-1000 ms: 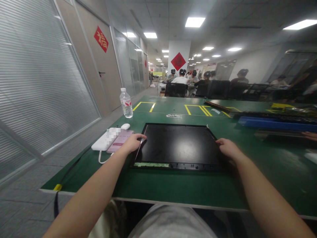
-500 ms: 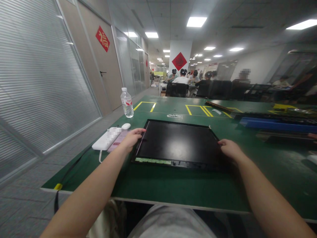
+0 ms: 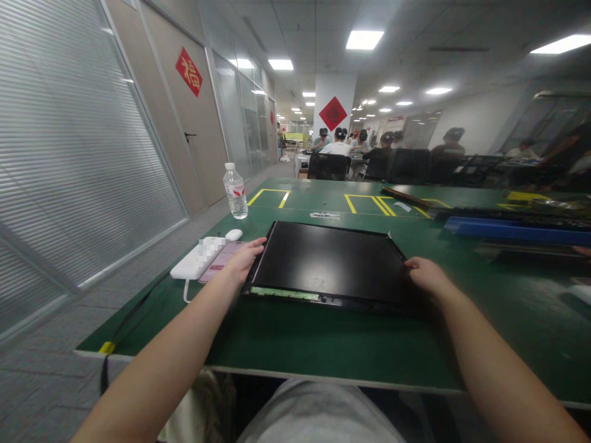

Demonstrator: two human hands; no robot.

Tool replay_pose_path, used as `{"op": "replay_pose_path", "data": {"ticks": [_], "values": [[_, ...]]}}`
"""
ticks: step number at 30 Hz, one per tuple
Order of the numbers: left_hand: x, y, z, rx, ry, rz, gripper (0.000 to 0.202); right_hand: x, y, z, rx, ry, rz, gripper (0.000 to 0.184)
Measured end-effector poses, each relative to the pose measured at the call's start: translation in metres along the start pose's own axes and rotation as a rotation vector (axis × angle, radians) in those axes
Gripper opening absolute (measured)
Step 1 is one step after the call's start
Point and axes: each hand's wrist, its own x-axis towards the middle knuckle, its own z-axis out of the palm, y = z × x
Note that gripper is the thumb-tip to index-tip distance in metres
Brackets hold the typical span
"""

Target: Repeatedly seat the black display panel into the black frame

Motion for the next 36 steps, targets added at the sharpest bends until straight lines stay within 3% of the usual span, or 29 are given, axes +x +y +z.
{"op": "replay_pose_path", "data": {"ticks": [14,22,32,36], "values": [[0.000,-0.003,-0.002,0.044,-0.035,0.028,0.072,0.003,0.003,0.001,-0.004,0.014,0.000,0.031],[-0.004,-0.003,0.002,0.117,-0.072,0.024,0.030,0.002,0.002,0.001,-0.011,0.007,0.000,0.032],[0.002,-0.005,0.000,0.271,0.014,0.082,0.011,-0.002,-0.008,-0.004,-0.073,-0.075,0.035,0.043],[0.001,-0.007,-0.005,0.459,0.083,0.202,0.019,-0.001,-0.006,-0.003,-0.090,-0.056,0.022,0.044]]}}
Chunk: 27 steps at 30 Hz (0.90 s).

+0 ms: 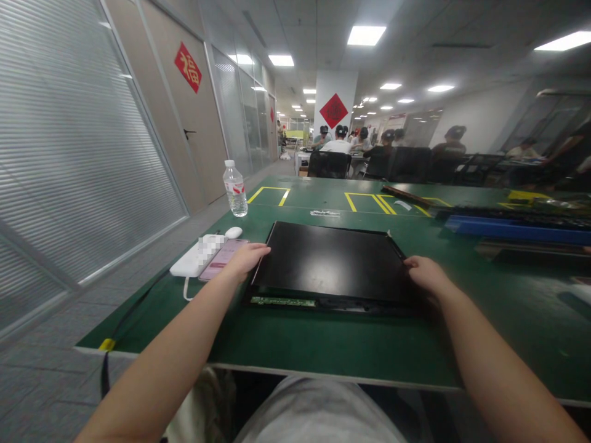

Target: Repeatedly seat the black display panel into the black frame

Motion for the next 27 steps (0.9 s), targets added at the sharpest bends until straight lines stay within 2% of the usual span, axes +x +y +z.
{"op": "replay_pose_path", "data": {"ticks": [5,11,15,18,22,27], "values": [[-0.009,0.004,0.000,0.027,-0.126,0.055,0.034,0.002,0.002,0.002,0.021,0.039,-0.007,0.041],[-0.011,0.005,0.004,-0.101,-0.049,0.194,0.035,-0.003,-0.004,-0.002,-0.001,0.033,0.000,0.033],[-0.010,0.007,0.003,-0.074,-0.067,0.323,0.032,-0.005,-0.008,-0.003,0.039,0.086,0.020,0.046],[-0.010,0.009,0.002,-0.034,-0.077,0.427,0.037,-0.004,-0.009,-0.004,0.110,0.107,0.027,0.051],[-0.011,0.010,0.002,-0.048,-0.103,0.523,0.043,-0.006,-0.010,-0.006,0.262,0.132,0.053,0.044],[-0.011,0.010,0.002,-0.095,-0.066,0.526,0.044,-0.013,-0.012,-0.011,0.482,0.207,0.136,0.035]]}}
